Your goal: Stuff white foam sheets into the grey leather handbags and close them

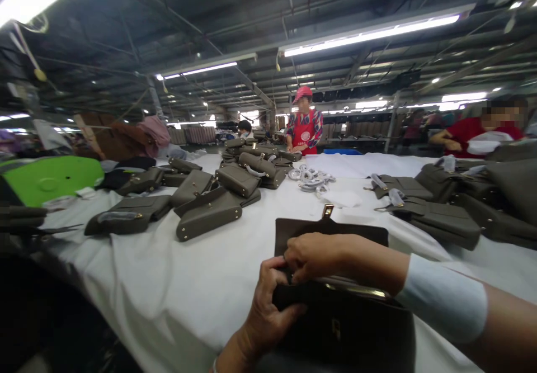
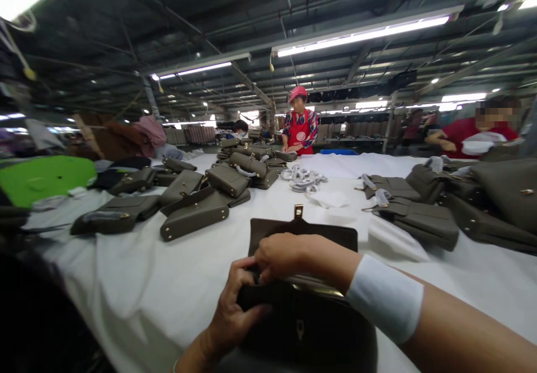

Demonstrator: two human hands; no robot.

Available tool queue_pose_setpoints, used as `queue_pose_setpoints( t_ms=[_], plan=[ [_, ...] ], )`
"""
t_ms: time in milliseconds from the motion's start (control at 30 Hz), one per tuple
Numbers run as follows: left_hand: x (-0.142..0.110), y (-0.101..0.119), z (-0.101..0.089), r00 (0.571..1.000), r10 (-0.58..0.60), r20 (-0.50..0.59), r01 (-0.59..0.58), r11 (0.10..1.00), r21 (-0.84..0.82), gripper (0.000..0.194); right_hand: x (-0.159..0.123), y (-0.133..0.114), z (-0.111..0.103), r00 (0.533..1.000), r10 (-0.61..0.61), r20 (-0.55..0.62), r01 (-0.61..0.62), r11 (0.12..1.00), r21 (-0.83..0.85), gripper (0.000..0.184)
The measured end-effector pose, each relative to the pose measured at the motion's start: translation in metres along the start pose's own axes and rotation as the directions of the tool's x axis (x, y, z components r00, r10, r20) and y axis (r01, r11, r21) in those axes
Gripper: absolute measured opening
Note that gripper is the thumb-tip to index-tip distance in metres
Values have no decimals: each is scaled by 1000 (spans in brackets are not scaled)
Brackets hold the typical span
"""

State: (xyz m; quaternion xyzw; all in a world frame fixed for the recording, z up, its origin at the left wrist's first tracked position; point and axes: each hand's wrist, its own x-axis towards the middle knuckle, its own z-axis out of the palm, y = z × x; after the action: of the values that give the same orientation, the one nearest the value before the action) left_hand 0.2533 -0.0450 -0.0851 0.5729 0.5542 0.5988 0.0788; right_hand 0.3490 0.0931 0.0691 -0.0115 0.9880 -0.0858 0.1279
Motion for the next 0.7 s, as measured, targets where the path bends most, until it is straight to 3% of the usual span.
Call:
queue_pose_setpoints(
  t_ms=[100,233,333,400,500,567,633,700],
  plan=[
    [2,-2,0,1000,30,-2,-30,998,-51,33,6,-5,-5,998,62,-30,-65,990,-124,18],
    [5,-21,1,990,144,-3,-144,988,-54,40,12,1,0,996,83,21,-83,996,-40,16],
    [10,-34,0,967,256,9,-256,966,24,44,7,4,8,994,93,-60,-96,994,-50,14],
    [14,-35,-2,949,316,15,-316,945,86,43,-2,4,15,991,-2,-133,-28,976,-217,8],
    [18,-24,-6,940,340,36,-341,928,149,41,-22,7,28,949,-253,-186,106,817,-566,16],
    [18,-12,-8,955,292,44,-295,939,179,37,-39,12,36,899,-378,-220,112,685,-720,17],
    [18,0,-8,971,234,39,-237,949,207,31,-61,17,40,878,-432,-205,82,558,-826,10],
    [18,7,-8,975,218,49,-224,946,235,27,-84,24,41,900,-420,-118,95,454,-886,7]
  ],
)
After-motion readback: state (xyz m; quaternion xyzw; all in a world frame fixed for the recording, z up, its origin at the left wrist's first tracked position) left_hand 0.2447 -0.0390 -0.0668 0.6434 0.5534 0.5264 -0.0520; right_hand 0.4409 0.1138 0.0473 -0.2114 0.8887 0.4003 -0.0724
